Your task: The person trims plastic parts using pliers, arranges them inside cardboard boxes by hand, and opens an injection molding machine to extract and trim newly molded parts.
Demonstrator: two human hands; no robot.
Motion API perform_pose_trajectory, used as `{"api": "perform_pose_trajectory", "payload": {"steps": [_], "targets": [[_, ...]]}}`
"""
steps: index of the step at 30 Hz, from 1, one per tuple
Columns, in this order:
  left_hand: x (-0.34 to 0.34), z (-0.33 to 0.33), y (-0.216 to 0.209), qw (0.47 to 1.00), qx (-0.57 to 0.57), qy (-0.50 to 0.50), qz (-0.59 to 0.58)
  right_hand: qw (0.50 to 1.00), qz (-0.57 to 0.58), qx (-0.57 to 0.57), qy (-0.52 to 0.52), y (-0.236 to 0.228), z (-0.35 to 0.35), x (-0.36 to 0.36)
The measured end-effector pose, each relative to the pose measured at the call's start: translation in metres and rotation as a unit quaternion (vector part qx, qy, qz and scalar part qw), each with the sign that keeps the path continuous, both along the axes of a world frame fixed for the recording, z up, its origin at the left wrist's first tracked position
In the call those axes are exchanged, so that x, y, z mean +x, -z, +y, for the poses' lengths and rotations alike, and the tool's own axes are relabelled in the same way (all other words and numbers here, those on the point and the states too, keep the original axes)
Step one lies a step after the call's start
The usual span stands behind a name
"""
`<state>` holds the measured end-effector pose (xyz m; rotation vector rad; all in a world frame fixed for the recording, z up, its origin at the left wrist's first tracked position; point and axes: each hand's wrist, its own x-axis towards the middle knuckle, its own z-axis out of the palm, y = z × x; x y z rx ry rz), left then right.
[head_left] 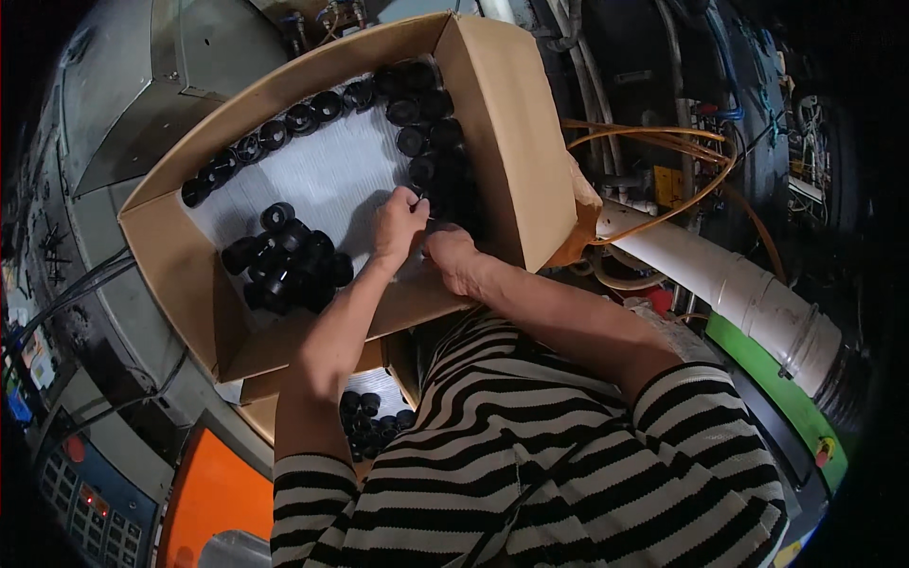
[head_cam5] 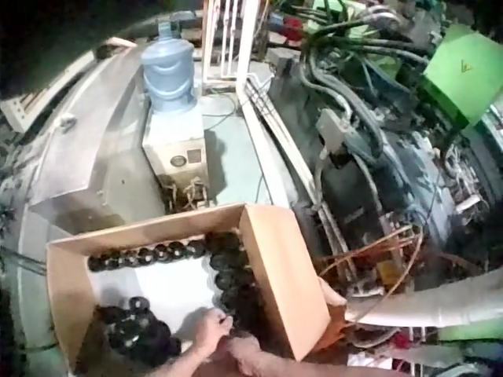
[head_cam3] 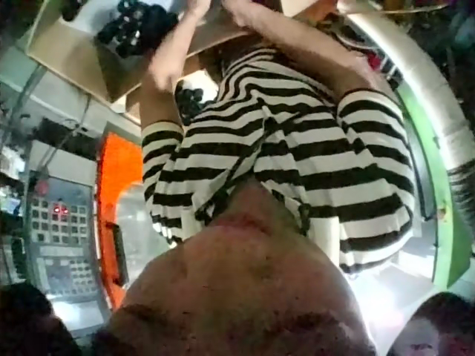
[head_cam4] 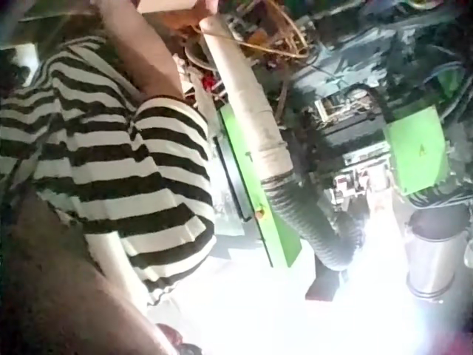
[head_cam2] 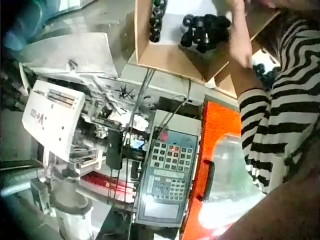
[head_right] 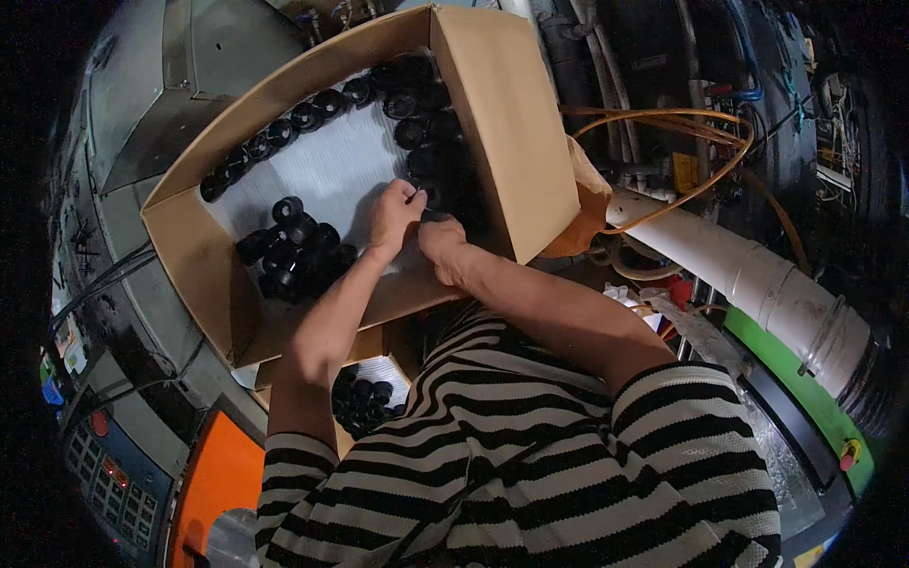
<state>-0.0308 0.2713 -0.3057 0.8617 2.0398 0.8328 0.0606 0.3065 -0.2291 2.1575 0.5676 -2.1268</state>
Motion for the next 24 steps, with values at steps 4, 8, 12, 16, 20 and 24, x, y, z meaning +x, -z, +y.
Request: {"api": "perform_pose_trajectory", "payload": {"steps": [4,8,12,16,20,24], "targets": [[0.006,0.004,-0.003,0.999,0.027,0.017,0.022,0.998,-0.034,0.051,-0.017,0.048,-0.006,0.01],[0.007,0.002,0.003,0.998,0.022,0.033,0.056,0.999,0.003,0.009,0.038,0.031,-0.003,0.007],[0.006,-0.001,0.012,0.996,0.051,0.016,0.068,0.999,-0.043,-0.006,-0.021,0.028,0.007,0.001],[0.003,0.0,0.012,0.998,0.025,0.013,0.057,0.995,-0.02,-0.096,0.033,0.079,0.009,0.012],[-0.007,-0.005,-0.001,0.999,0.029,0.037,0.012,0.998,-0.009,-0.051,0.028,0.066,0.015,0.012],[-0.063,-0.027,-0.014,0.952,-0.031,0.194,0.233,0.996,0.045,-0.057,-0.057,0.032,0.023,0.018]]}}
